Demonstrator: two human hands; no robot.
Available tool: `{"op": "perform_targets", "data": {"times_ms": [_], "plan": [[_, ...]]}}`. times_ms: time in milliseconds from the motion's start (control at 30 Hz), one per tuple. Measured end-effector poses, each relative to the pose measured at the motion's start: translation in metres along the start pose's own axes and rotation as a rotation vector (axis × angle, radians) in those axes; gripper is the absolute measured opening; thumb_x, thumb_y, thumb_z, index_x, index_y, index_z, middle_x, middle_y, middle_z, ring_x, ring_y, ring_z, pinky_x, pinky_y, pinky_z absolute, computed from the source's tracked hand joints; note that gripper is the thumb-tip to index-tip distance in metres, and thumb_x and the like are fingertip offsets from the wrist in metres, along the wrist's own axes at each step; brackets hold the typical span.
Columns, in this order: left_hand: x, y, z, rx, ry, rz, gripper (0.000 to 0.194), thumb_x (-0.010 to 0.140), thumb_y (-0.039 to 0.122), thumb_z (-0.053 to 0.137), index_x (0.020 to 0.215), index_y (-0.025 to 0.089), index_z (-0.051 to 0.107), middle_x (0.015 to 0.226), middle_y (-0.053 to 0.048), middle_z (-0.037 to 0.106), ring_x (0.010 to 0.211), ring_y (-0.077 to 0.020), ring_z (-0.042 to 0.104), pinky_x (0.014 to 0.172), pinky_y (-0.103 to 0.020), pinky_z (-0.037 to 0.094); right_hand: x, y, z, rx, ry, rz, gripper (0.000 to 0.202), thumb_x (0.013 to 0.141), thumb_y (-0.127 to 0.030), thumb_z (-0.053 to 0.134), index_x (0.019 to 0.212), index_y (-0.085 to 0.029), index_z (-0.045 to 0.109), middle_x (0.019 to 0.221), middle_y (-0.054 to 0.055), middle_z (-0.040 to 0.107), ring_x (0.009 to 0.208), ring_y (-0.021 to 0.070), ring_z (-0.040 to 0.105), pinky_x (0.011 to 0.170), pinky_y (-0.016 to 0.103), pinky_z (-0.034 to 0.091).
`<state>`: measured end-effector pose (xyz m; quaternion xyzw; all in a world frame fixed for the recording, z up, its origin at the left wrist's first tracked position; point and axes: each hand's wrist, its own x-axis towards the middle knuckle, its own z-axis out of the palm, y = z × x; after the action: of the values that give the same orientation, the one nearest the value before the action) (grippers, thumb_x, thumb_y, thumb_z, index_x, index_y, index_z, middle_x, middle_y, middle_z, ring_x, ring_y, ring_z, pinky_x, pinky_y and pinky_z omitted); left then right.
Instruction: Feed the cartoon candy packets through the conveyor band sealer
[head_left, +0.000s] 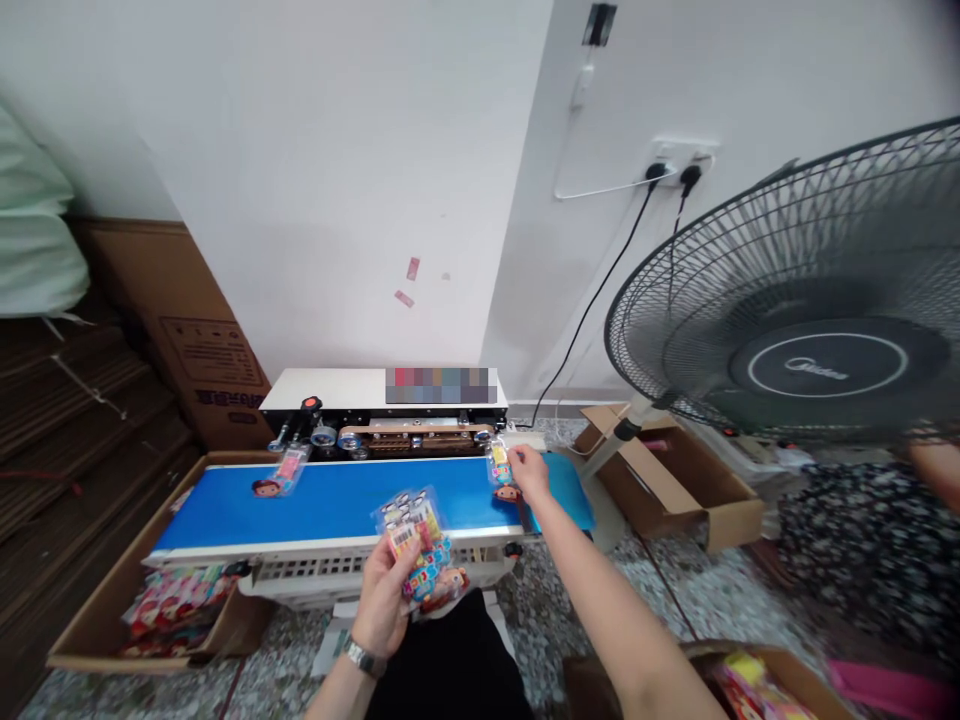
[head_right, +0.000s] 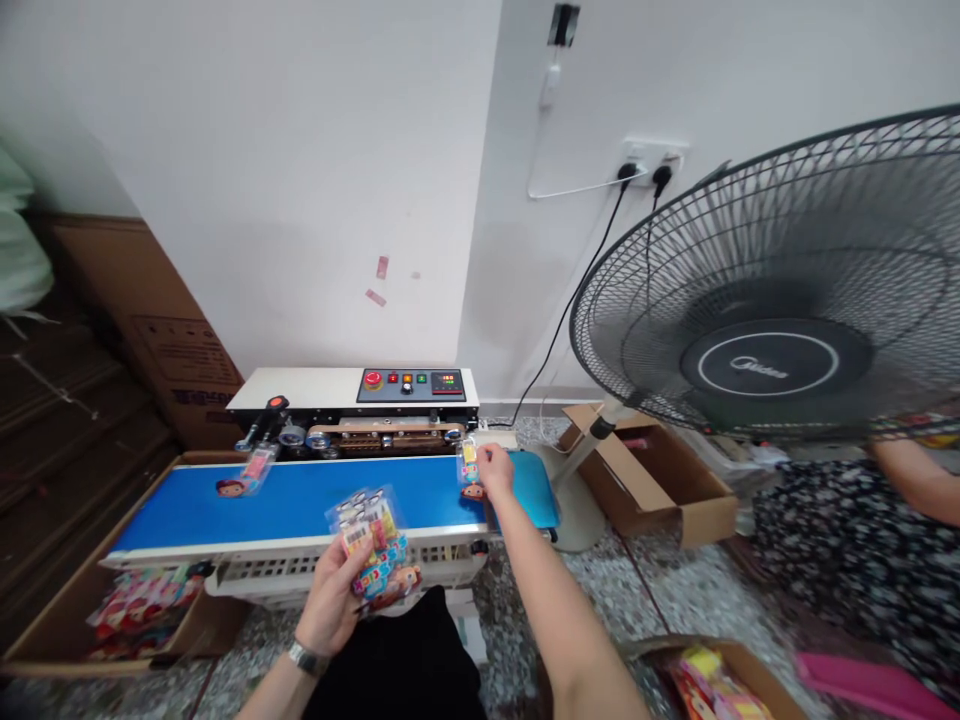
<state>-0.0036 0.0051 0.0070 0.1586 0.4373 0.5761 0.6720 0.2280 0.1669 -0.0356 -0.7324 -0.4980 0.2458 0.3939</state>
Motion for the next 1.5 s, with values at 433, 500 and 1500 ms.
{"op": "perform_targets", "data": {"times_ms": [433, 500, 1500], "plan": [[-0.001, 0.006, 0.014, 0.0, -0.018, 0.086, 0.038, 0.061, 0.031, 0.072, 0.093, 0.017, 0.059, 0.088, -0.006, 0.07, 0.074, -0.0191, 0.065, 0.069, -0.031, 0.051, -0.12, -0.071, 0.002, 0.524, -0.717, -0.149, 0.028, 0.076, -0.045, 0.056, 0.089, -0.02, 0.056, 0.074, 0.0, 0.058, 0.066, 0.0129, 0.054, 0.059, 0.024, 0.044], [-0.001, 0.005, 0.014, -0.007, -0.022, 0.089, 0.037, 0.062, 0.03, 0.072, 0.093, 0.017, 0.059, 0.089, -0.007, 0.07, 0.076, -0.0198, 0.066, 0.071, -0.033, 0.051, -0.125, -0.072, 0.005, 0.579, -0.62, -0.075, 0.028, 0.073, -0.046, 0.058, 0.083, -0.02, 0.053, 0.069, -0.001, 0.055, 0.062, 0.0124, 0.053, 0.056, 0.024, 0.044], [0.005, 0.0, 0.002, -0.005, 0.025, 0.077, 0.027, 0.066, 0.03, 0.069, 0.086, 0.018, 0.055, 0.072, 0.0, 0.066, 0.058, -0.0132, 0.061, 0.056, -0.028, 0.05, -0.014, -0.036, 0.009, -0.231, -0.107, -0.122, 0.028, 0.076, -0.021, 0.051, 0.102, -0.019, 0.059, 0.085, 0.006, 0.064, 0.079, 0.02, 0.058, 0.071, 0.029, 0.041]]}}
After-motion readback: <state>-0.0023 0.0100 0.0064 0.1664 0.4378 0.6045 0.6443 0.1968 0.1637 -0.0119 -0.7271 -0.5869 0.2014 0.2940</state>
